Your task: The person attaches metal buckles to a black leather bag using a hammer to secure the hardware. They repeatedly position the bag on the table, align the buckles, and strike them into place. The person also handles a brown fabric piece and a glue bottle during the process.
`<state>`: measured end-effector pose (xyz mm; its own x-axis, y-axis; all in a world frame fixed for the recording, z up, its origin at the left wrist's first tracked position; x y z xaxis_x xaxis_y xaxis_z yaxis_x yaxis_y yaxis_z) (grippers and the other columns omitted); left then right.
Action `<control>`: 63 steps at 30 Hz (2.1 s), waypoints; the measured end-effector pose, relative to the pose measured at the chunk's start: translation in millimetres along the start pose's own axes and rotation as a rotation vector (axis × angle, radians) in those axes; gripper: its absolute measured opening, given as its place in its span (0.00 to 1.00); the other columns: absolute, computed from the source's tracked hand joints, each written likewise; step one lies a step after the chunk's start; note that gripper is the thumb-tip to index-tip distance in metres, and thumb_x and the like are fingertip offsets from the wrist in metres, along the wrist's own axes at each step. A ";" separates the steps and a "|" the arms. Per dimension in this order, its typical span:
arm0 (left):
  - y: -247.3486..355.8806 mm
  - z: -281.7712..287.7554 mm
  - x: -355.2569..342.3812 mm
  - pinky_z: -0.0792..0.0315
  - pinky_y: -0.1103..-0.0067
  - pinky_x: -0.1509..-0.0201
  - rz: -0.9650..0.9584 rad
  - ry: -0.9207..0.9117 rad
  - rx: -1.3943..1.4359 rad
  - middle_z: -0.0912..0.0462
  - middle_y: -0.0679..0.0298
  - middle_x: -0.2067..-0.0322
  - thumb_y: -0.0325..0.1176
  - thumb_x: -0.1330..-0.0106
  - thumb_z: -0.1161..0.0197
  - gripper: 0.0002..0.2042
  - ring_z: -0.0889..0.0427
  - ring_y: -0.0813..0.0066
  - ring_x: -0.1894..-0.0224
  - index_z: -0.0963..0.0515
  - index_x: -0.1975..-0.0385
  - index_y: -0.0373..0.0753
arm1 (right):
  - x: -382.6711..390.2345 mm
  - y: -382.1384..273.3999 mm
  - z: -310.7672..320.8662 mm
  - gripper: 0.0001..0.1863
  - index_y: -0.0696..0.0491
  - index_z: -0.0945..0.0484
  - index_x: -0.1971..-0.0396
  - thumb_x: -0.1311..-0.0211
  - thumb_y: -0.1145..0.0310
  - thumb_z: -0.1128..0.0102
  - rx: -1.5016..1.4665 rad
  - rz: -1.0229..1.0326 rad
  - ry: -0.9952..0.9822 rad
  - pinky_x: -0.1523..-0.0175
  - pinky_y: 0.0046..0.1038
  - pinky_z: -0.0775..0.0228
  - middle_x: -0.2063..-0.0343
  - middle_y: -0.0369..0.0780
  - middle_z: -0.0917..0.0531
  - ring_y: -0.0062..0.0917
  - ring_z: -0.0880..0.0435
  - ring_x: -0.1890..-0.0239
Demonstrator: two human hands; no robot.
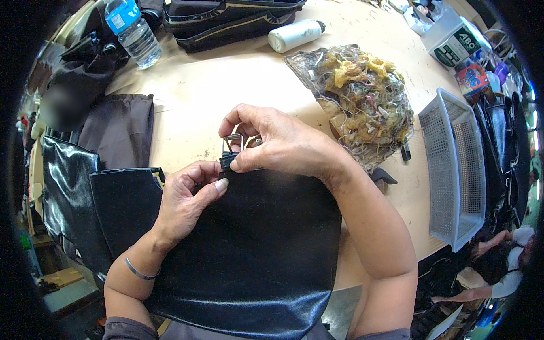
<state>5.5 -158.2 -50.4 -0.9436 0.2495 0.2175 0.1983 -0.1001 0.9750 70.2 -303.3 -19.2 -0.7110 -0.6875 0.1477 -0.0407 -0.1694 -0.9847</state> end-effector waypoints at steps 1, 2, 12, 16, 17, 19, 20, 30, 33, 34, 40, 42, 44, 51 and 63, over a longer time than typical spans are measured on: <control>0.8 -0.3 0.1 0.32 0.87 0.64 0.006 -0.002 0.002 0.26 0.67 0.74 0.28 0.43 0.43 0.10 0.29 0.84 0.70 0.27 0.64 0.29 | 0.5 -0.8 -0.7 0.22 0.59 0.33 0.60 0.61 0.77 0.41 -0.001 0.015 -0.016 0.66 0.17 0.36 0.74 0.34 0.28 0.15 0.30 0.72; 2.4 -0.6 0.3 0.32 0.87 0.64 0.012 -0.005 0.003 0.26 0.67 0.74 0.28 0.43 0.43 0.10 0.29 0.84 0.71 0.27 0.64 0.29 | 0.9 -1.5 -1.4 0.23 0.59 0.34 0.60 0.62 0.77 0.42 -0.002 0.029 -0.032 0.66 0.17 0.36 0.74 0.34 0.28 0.15 0.30 0.72; 12.2 -5.6 0.2 0.39 0.87 0.75 0.023 -0.033 -0.120 0.30 0.71 0.81 0.28 0.44 0.43 0.04 0.33 0.86 0.78 0.27 0.75 0.35 | 3.5 -4.5 -5.5 0.25 0.58 0.34 0.59 0.64 0.78 0.41 0.065 0.096 -0.044 0.64 0.19 0.35 0.72 0.35 0.29 0.17 0.30 0.70; 34.8 -12.2 26.7 0.35 0.80 0.81 -0.668 0.148 -0.684 0.29 0.60 0.85 0.25 0.53 0.39 0.06 0.28 0.70 0.84 0.25 0.75 0.34 | 15.4 -27.7 -8.8 0.27 0.59 0.33 0.57 0.61 0.69 0.35 0.169 0.129 -0.179 0.60 0.21 0.32 0.65 0.37 0.27 0.20 0.27 0.65; 40.3 -13.2 33.7 0.36 0.80 0.82 -0.825 0.139 -0.723 0.28 0.62 0.84 0.25 0.55 0.39 0.06 0.28 0.72 0.84 0.25 0.76 0.35 | 22.8 -44.5 -11.2 0.27 0.59 0.32 0.57 0.60 0.66 0.34 0.244 0.162 -0.214 0.61 0.21 0.31 0.65 0.37 0.27 0.21 0.26 0.65; 46.4 -14.5 50.6 0.37 0.82 0.84 -1.133 0.123 -0.799 0.26 0.66 0.82 0.23 0.60 0.40 0.06 0.28 0.78 0.84 0.26 0.80 0.37 | 38.7 -66.3 -15.4 0.21 0.60 0.29 0.60 0.57 0.69 0.39 0.232 0.293 -0.230 0.63 0.24 0.27 0.67 0.42 0.23 0.25 0.22 0.66; 50.6 -17.2 58.9 0.37 0.85 0.82 -1.230 0.067 -0.859 0.26 0.68 0.82 0.25 0.60 0.41 0.04 0.29 0.80 0.85 0.25 0.82 0.40 | 45.2 -74.1 -17.1 0.22 0.62 0.28 0.60 0.54 0.64 0.37 0.268 0.464 -0.233 0.64 0.25 0.25 0.65 0.43 0.22 0.26 0.21 0.65; 42.4 -29.5 76.9 0.36 0.85 0.77 -1.286 -0.082 -0.831 0.27 0.69 0.80 0.27 0.56 0.43 0.04 0.30 0.81 0.83 0.27 0.80 0.44 | 77.7 -58.2 7.6 0.08 0.60 0.25 0.71 0.51 0.77 0.50 1.039 0.196 0.385 0.63 0.29 0.30 0.74 0.48 0.22 0.36 0.21 0.69; 35.0 -10.4 48.1 0.34 0.80 0.76 -0.843 0.065 -0.746 0.28 0.64 0.79 0.24 0.51 0.42 0.06 0.28 0.74 0.80 0.27 0.73 0.38 | 98.0 -73.9 15.7 0.08 0.60 0.25 0.72 0.51 0.76 0.51 0.863 0.156 0.490 0.62 0.33 0.32 0.75 0.48 0.22 0.37 0.22 0.68; 32.5 -5.5 37.9 0.33 0.79 0.75 -0.640 0.082 -0.649 0.29 0.63 0.79 0.23 0.49 0.41 0.06 0.28 0.72 0.79 0.27 0.71 0.35 | 112.0 -73.7 18.4 0.07 0.60 0.24 0.72 0.51 0.76 0.51 0.943 0.072 0.499 0.63 0.30 0.31 0.75 0.47 0.22 0.36 0.21 0.69; 20.0 -2.9 17.6 0.34 0.79 0.69 -0.465 0.061 -0.658 0.29 0.58 0.73 0.24 0.44 0.44 0.12 0.28 0.71 0.74 0.30 0.61 0.28 | 136.7 -15.1 27.9 0.10 0.54 0.23 0.76 0.48 0.64 0.49 1.391 -0.436 0.719 0.64 0.33 0.30 0.76 0.43 0.21 0.33 0.21 0.69; 19.6 -4.7 18.2 0.34 0.80 0.69 -0.461 0.077 -0.710 0.29 0.60 0.73 0.24 0.44 0.45 0.12 0.29 0.73 0.74 0.30 0.60 0.28 | 138.2 -8.8 20.5 0.12 0.55 0.24 0.76 0.48 0.60 0.48 1.469 -0.421 0.778 0.64 0.33 0.29 0.76 0.42 0.21 0.31 0.21 0.69; 21.3 -6.4 16.8 0.34 0.81 0.69 -0.419 0.080 -0.744 0.29 0.61 0.73 0.23 0.44 0.46 0.12 0.29 0.76 0.74 0.30 0.59 0.28 | 140.0 2.1 21.9 0.15 0.56 0.24 0.75 0.49 0.57 0.46 1.477 -0.451 0.830 0.64 0.33 0.30 0.75 0.42 0.21 0.32 0.21 0.69; 11.2 -6.1 12.1 0.35 0.86 0.65 -0.389 0.117 -0.376 0.31 0.67 0.72 0.19 0.46 0.44 0.11 0.31 0.82 0.71 0.34 0.63 0.35 | 136.2 32.9 66.9 0.23 0.60 0.24 0.73 0.56 0.53 0.39 0.968 -0.608 0.886 0.58 0.35 0.31 0.68 0.48 0.21 0.38 0.22 0.63; 46.4 -37.3 43.4 0.31 0.83 0.58 -0.353 -0.170 -0.279 0.25 0.61 0.65 0.24 0.45 0.42 0.06 0.25 0.78 0.63 0.29 0.68 0.32 | 173.2 -24.1 -10.7 0.10 0.55 0.27 0.74 0.57 0.74 0.36 0.265 0.004 0.741 0.68 0.16 0.37 0.77 0.31 0.27 0.12 0.29 0.74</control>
<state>-36.1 -187.9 2.7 -0.8791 0.4664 -0.0982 -0.2274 -0.2295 0.9464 -59.5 -410.8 29.1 -0.9974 -0.0537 -0.0476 0.0649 -0.3950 -0.9164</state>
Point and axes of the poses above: each hand's wrist, its own x-axis away from the middle knuckle, its own z-axis out of the back of the hand, y = z × x, the point moved 4 cm from there along -x, towards the middle knuckle
